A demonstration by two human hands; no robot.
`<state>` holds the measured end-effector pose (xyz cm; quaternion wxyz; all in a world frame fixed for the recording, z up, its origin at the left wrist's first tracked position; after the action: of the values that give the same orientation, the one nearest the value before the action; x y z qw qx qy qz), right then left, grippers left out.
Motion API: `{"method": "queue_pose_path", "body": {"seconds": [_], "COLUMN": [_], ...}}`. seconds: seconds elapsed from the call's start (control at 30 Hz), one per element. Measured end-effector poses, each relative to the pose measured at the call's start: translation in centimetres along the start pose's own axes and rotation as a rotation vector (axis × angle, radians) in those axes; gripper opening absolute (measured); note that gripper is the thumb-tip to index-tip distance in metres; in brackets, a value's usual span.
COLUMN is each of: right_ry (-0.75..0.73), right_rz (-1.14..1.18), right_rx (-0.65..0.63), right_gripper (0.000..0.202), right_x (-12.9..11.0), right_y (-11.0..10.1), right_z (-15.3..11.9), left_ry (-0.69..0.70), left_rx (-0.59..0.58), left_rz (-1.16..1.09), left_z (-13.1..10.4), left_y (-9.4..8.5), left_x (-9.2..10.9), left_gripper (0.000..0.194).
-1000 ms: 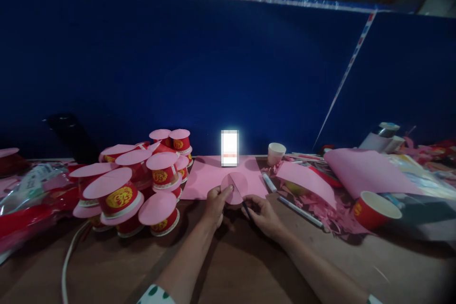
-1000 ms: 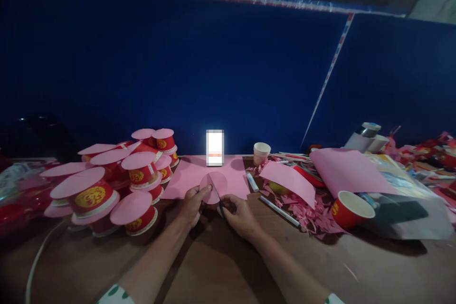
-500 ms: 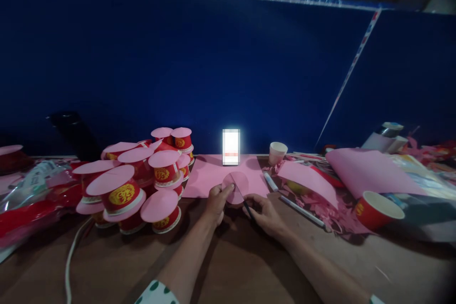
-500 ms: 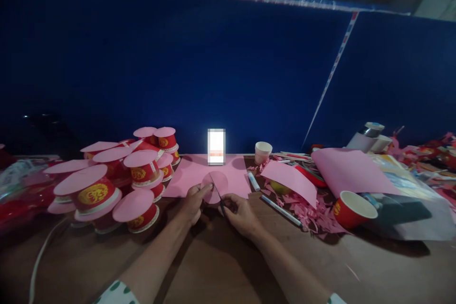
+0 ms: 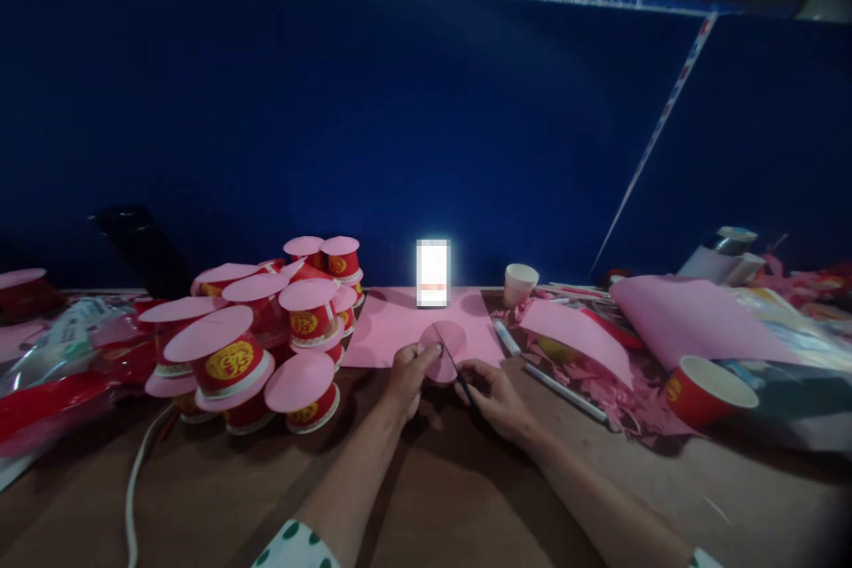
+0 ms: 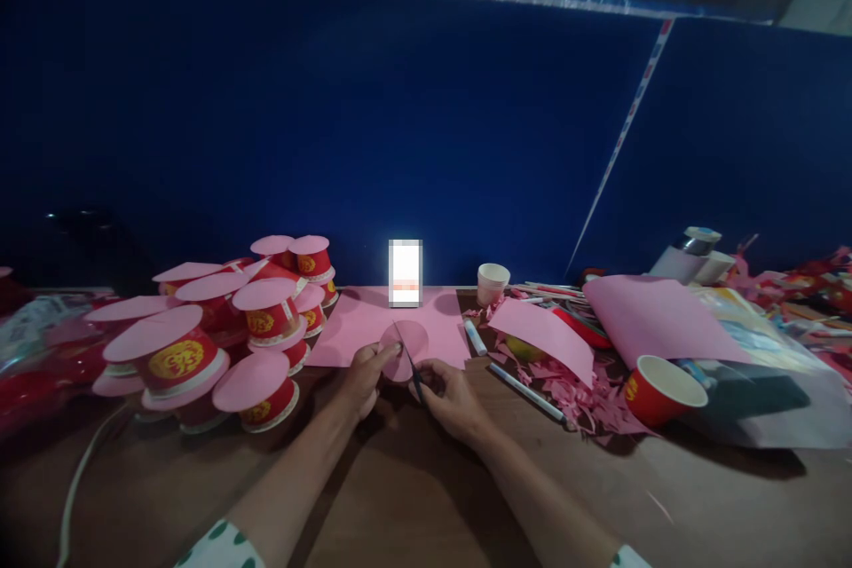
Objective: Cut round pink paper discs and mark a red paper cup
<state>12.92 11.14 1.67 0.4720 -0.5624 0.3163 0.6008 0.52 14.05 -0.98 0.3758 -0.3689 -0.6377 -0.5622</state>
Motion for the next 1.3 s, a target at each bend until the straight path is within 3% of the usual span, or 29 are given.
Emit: {"method": "queue_pose_path", "body": {"seconds": [0.53,0.7,0.83,0.97,1.03,1.2,1.3], "right_ry": [0.008,-0.001,-0.04,-0.09,-0.072,-0.042,-0.034], "right_rz": [-0.016,-0.099,-0.179,-0.381,-0.522,-0.975,-1.052], "right_rx": [-0.026,-0.022,-0.062,-0.046,-0.004,0.047,-0.021], "right_gripper": [0.022,0.026,0.027,0.029,0.023,0.013,0.015], "right_x": [0.4,0.6,-0.4,-1.7,-2.1,-3.8,-4.3], "right_y": [0.1,-0.1,0.2,-0.1,-1.1,-4.3,-5.5], "right_z": [0.1,-0.1,-0.5,-0.8,-0.9,-2.5,-4.7], "left_ry": [-0.028,0.041,0.019,0.049,0.083,0.201,0.26], "left_rx": [0.019,0.143,0.228,0.351,0.358,0.232,0.17], "left_rz": [-0.032,-0.122,-0.231,-0.291,-0.276,-0.055,0.17], "left_z": [0.0,0.2,0.6,0.8,0.9,0.6,0.3], "left_y": [-0.2,-1.3,-2.1,-3.6,-3.9,-3.1,-2.3], "left_x": [-0.3,0.2,0.4,1.1,1.5,2.3,2.5], "left_gripper": [0.029,0.027,0.029,0.028,0.026,0.034,0.043]}}
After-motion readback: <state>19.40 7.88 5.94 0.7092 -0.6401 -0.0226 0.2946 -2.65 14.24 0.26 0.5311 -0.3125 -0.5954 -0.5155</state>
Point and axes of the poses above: each hand's wrist, its own z-axis towards the middle knuckle, its own y-axis out of the palm, x = y × z, the point moved 8 cm from there along z, towards the middle knuckle, and after that the axes turned 3 degrees about -z, right-handed, at the moved point
